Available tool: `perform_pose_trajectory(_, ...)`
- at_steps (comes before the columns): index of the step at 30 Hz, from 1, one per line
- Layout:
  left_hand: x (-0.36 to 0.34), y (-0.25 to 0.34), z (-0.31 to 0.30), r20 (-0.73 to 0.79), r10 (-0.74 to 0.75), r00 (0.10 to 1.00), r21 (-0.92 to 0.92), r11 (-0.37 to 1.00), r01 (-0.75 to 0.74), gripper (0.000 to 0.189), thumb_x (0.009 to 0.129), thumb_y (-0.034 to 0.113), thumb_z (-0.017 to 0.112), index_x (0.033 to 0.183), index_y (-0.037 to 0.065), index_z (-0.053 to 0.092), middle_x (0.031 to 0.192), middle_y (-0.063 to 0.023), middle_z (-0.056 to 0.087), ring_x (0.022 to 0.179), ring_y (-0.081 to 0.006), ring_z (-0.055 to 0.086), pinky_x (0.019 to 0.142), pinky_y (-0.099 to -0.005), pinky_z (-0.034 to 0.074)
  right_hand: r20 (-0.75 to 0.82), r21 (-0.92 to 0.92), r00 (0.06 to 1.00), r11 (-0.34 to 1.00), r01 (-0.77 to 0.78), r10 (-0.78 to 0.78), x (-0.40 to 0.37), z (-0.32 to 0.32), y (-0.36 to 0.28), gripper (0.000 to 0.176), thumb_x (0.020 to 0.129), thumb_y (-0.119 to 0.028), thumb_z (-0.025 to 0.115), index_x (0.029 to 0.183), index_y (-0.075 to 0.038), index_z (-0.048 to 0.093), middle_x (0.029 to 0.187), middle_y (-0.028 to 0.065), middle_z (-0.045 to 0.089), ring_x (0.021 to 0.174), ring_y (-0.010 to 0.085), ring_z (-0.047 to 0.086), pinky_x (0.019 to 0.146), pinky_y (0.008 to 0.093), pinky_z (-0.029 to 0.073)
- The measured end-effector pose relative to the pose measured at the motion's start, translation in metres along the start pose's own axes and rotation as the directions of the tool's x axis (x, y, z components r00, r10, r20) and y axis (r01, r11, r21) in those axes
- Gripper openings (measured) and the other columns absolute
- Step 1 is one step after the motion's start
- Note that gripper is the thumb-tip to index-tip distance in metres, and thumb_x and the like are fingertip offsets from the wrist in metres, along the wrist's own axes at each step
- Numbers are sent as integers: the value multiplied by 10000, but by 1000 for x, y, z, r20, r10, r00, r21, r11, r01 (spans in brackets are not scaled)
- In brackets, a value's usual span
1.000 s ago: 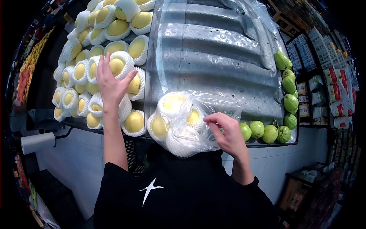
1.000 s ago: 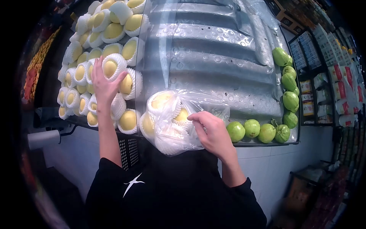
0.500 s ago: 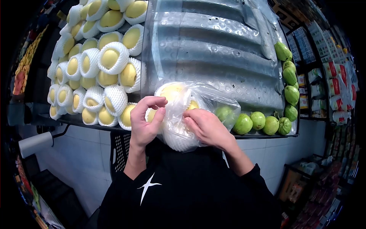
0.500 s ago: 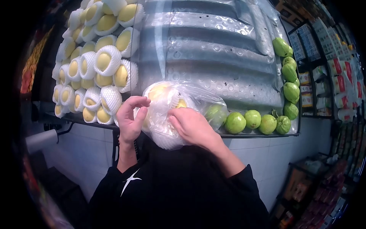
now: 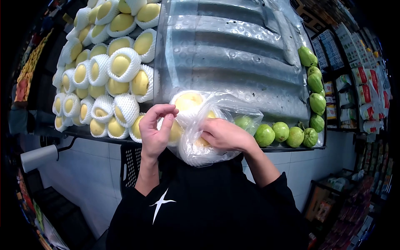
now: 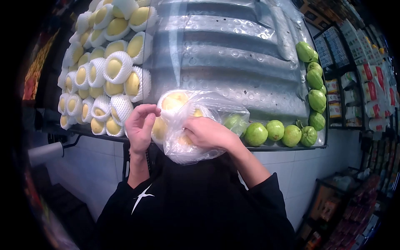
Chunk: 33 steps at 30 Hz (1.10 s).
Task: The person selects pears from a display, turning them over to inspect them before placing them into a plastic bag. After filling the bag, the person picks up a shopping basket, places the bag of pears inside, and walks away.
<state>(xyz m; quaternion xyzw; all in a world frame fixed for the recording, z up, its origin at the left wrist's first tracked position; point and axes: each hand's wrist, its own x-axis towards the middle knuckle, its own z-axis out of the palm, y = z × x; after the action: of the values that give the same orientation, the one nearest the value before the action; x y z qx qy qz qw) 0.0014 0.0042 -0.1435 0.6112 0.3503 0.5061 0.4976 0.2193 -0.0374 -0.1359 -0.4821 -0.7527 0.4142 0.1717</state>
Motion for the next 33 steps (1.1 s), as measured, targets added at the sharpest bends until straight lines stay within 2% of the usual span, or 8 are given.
perform_pose_trajectory(4, 0, -4, 0, 9, 8, 1000, -14, 1000, -8, 181, 903, -42, 586, 1075, -34, 643, 948, -82, 687, 881, -135, 641, 826, -267, 505, 143, -62, 976, 986, -157, 164, 4, -8, -16, 275, 882, -221, 592, 996, 21, 651, 948, 250, 650, 917, 410, 631, 804, 472, 493)
perform_pose_trajectory(13, -1, -5, -2, 33, 7, 999, -11, 1000, -7, 185, 944, -34, 568, 1119, -32, 627, 978, -82, 673, 908, -135, 627, 849, -272, 501, 62, -165, 996, 983, 77, -68, -7, 2, 1, 575, 745, -312, 695, 1227, -16, 591, 916, 253, 677, 907, 416, 656, 826, 478, 514)
perform_pose_trajectory(15, 0, -4, -2, 31, 7, 999, -8, 1000, -7, 185, 943, -35, 567, 1119, -33, 628, 973, -81, 674, 905, -134, 628, 847, -271, 501, 150, -132, 989, 991, 11, 9, -10, -5, -2, 655, 707, -265, 735, 1299, -56, 547, 1192, 205, 629, 1106, 394, 599, 941, 438, 475)
perform_pose_trajectory(21, 3, 2, 3, 21, -24, 1000, -40, 999, 25, 181, 892, -32, 601, 1066, -32, 651, 949, -89, 687, 899, -153, 638, 859, -284, 499, 234, -118, 966, 989, -87, 113, -14, -28, -25, 525, 687, -305, 728, 1087, 21, 631, 955, 257, 659, 938, 420, 639, 817, 476, 499)
perform_pose_trajectory(23, 9, 13, 5, 136, 145, 980, 181, 969, -168, 199, 882, 16, 614, 1071, -33, 652, 1002, -114, 688, 967, -217, 646, 908, -332, 487, 146, -91, 988, 995, -40, 53, -19, -22, -17, 520, 682, -306, 732, 1075, 19, 631, 940, 255, 657, 942, 415, 637, 815, 475, 497)
perform_pose_trajectory(28, 24, 60, 32, 353, 304, 885, 64, 936, -346, 269, 935, 207, 626, 1105, 2, 663, 1123, -146, 671, 1074, -301, 632, 939, -391, 460, 158, -111, 973, 983, -149, 166, -24, -29, -31, 520, 668, -325, 751, 1053, 7, 640, 944, 233, 665, 972, 404, 632, 815, 472, 498)
perform_pose_trajectory(31, 26, 68, 36, 514, 335, 790, 19, 916, -401, 312, 944, 302, 633, 1082, 26, 684, 936, -126, 698, 897, -262, 684, 795, -353, 506, -129, 48, 991, 999, -25, 31, -33, -32, -29, 525, 674, -332, 754, 1067, 2, 656, 1021, 219, 668, 977, 408, 634, 833, 469, 503)
perform_pose_trajectory(33, 27, 63, 31, 625, 62, 778, 148, 969, -196, 290, 940, 307, 646, 1026, 36, 705, 692, -77, 661, 645, -209, 674, 604, -302, 499, -92, -88, 975, 974, -211, 203, -38, -39, -20, 679, 606, -314, 847, 1176, -28, 614, 1163, 163, 645, 1031, 370, 637, 913, 411, 495)
